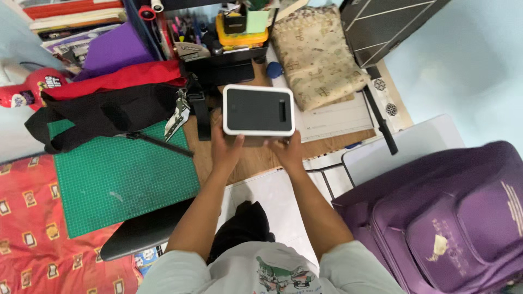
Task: The person folds and places beige trousers and a dark t-shirt into a purple suitcase. They also move a white storage bin into a wardrobe and briefly open and close the suitcase.
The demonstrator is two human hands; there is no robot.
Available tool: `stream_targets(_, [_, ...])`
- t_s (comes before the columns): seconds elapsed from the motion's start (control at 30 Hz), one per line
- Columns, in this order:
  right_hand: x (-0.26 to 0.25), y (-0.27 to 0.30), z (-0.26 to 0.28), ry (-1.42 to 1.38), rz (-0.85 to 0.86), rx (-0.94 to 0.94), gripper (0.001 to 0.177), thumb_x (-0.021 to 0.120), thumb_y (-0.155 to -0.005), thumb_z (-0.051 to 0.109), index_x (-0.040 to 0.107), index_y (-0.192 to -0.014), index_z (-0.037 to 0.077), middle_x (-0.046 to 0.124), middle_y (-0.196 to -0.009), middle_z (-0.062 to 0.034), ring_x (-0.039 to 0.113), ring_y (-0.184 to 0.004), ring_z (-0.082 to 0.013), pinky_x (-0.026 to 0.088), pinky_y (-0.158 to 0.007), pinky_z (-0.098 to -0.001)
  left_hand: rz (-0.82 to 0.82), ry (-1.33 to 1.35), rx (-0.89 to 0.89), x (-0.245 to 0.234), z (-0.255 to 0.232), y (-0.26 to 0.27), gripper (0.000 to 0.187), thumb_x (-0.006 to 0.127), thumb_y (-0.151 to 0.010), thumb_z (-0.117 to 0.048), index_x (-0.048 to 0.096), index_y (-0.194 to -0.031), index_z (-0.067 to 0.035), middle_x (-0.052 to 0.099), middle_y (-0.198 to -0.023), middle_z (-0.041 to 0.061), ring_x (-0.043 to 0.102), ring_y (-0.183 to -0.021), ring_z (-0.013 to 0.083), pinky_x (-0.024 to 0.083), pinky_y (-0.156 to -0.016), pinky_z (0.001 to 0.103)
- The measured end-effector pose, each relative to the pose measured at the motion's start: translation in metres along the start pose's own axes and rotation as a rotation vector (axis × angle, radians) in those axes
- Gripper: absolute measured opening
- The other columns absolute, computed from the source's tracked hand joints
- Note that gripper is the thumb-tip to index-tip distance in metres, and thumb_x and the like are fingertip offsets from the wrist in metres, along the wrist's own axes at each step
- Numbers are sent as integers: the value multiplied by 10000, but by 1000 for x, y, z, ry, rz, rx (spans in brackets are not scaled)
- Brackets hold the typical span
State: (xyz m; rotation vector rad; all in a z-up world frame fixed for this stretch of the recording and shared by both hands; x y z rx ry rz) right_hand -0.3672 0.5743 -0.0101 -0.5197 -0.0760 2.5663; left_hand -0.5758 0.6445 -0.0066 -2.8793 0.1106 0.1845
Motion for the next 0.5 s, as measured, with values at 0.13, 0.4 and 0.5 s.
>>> stream_targets(0.13, [-60, 103, 41, 67, 65, -149, 711, 892, -760, 147, 507, -1339, -1, 593, -1205, -148, 653, -1070, -265, 610, -828, -370, 177, 116, 57, -34, -59, 69, 657, 669, -1010, -337, 409, -1509, 3, 551, -1440, 177, 544, -1352, 267, 405, -1168, 397])
stream_targets(0.4, [-230, 334, 133, 401, -240, -224, 532, 910, -779, 214, 669, -1217, 34, 606, -1143, -160, 644, -1004, -324, 550, -816, -389, 636, 138, 226, -18, -210, 221, 850, 533, -991, -659, 454, -1491, 24, 551, -1410, 174, 559, -1316, 262, 436, -1107, 390])
stream_targets(0.5, [-285, 419, 148, 485, -474, -192, 502, 906, -776, 238, 687, -1178, 32, 615, -1096, -144, 621, -972, -311, 531, -814, -388, 861, 11, 347, 16, -260, 266, 934, 498, -934, -743, 481, -1487, 10, 606, -1348, 163, 590, -1263, 283, 442, -1093, 411])
Point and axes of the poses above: each hand's wrist, its own y-axis away from the middle knuckle, its own x-axis out of the palm, z = x × y, the point moved 3 cm from there along -y, towards the middle knuckle
